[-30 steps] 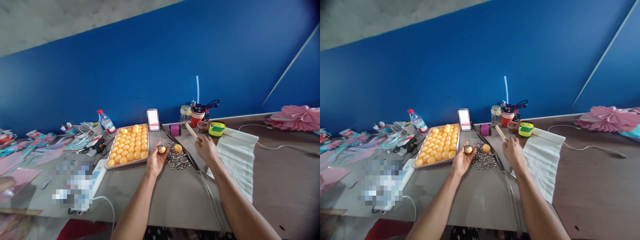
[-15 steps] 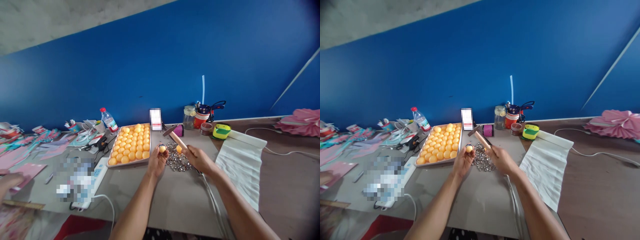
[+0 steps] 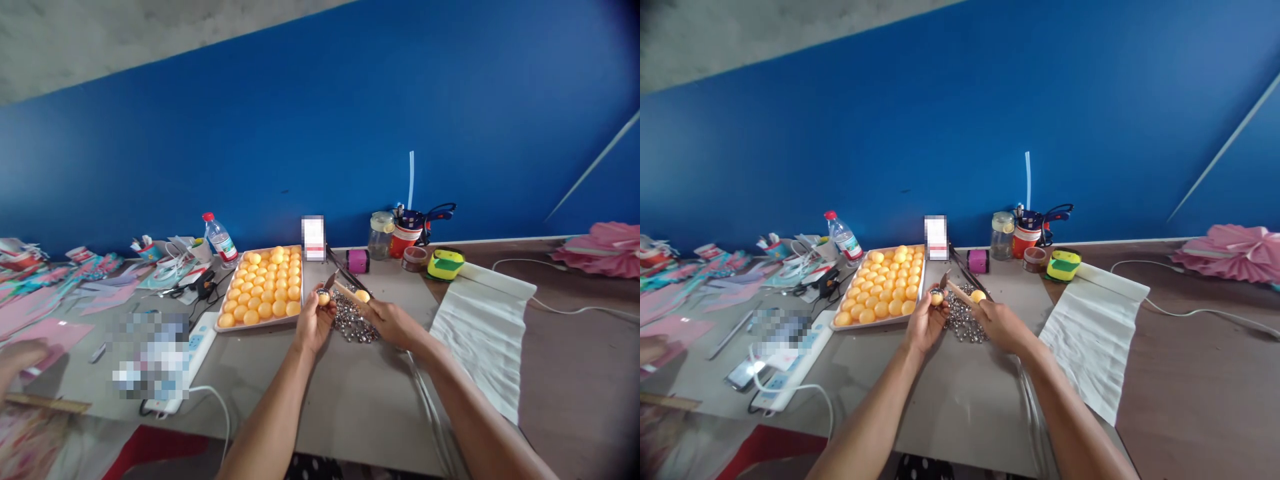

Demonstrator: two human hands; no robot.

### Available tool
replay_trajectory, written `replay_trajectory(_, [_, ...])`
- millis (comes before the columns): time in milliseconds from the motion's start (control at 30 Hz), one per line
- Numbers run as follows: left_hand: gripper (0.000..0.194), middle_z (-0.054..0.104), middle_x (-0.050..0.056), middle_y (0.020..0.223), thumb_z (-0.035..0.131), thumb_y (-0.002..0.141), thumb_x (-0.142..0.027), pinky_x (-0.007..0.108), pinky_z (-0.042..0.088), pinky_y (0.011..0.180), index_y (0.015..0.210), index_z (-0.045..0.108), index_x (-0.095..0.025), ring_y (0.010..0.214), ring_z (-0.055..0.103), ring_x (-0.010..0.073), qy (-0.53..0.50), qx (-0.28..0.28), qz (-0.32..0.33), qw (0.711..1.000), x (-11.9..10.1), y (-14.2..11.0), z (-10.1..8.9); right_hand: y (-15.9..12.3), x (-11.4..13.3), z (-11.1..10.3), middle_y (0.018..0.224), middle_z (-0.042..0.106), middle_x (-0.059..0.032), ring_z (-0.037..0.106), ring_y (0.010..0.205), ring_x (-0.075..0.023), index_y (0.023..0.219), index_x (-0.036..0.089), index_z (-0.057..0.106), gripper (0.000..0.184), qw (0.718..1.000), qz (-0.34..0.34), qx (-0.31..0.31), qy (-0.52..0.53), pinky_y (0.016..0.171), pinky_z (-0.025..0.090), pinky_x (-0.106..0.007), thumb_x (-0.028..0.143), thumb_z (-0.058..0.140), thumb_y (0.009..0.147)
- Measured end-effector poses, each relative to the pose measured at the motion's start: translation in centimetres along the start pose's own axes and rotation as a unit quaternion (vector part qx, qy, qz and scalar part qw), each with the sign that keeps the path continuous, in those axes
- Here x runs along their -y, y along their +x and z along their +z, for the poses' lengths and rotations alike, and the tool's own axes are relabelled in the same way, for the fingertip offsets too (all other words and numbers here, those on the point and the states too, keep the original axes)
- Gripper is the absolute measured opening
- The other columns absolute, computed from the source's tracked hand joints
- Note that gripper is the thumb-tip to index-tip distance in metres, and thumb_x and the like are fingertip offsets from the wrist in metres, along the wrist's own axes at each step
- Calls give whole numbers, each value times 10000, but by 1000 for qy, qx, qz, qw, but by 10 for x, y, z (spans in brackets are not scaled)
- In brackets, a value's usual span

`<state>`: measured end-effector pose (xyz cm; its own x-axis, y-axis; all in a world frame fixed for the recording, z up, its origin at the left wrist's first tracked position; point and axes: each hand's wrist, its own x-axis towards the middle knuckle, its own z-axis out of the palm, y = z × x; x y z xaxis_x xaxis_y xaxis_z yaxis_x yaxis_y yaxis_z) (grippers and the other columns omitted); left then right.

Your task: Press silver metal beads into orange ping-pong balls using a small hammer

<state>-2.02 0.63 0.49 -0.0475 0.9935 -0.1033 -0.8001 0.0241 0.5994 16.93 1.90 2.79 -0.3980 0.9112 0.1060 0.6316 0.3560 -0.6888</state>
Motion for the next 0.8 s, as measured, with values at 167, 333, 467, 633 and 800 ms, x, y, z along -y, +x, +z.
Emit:
replay_trajectory(167, [378,642,66,907,635,795,-274,222,496,634,1142,530,-169,674,606,105,-5,6,9,1000,-1,-1,0,-1,-3,0,558,421,45,380,506,-93,702,198,443,329,995,27,-5,100,479,283,-209,479,378,858])
replay_trajectory(333, [369,633,74,906,606,817,-258,224,500,630,1162,516,-164,674,606,106,-6,-6,0,1000,-1,-1,1,-2,0,-1,552,424,42,382,529,-91,632,194,416,347,995,28,36,87,488,287,-204,478,424,831])
replay_trajectory(467, [363,631,75,913,608,816,-282,232,504,654,1148,523,-163,688,608,108,-5,-3,5,1000,-2,-1,1,-3,2,-1,539,399,52,363,480,-82,695,194,438,352,986,32,34,159,460,283,-205,507,391,848])
replay_trajectory(633, [340,627,60,899,604,810,-251,232,497,628,1132,528,-170,663,603,106,-8,-2,-3,1000,-2,-3,3,-2,-1,-1,538,396,52,356,484,-77,676,191,433,374,987,45,44,146,453,267,-199,527,407,839])
replay_trajectory(800, [267,620,50,898,578,822,-256,234,493,618,1077,566,-176,663,597,104,-19,-7,-5,1000,-4,-3,2,-3,3,-1,540,398,50,352,474,-75,672,189,439,408,982,48,56,173,441,267,-197,562,394,831])
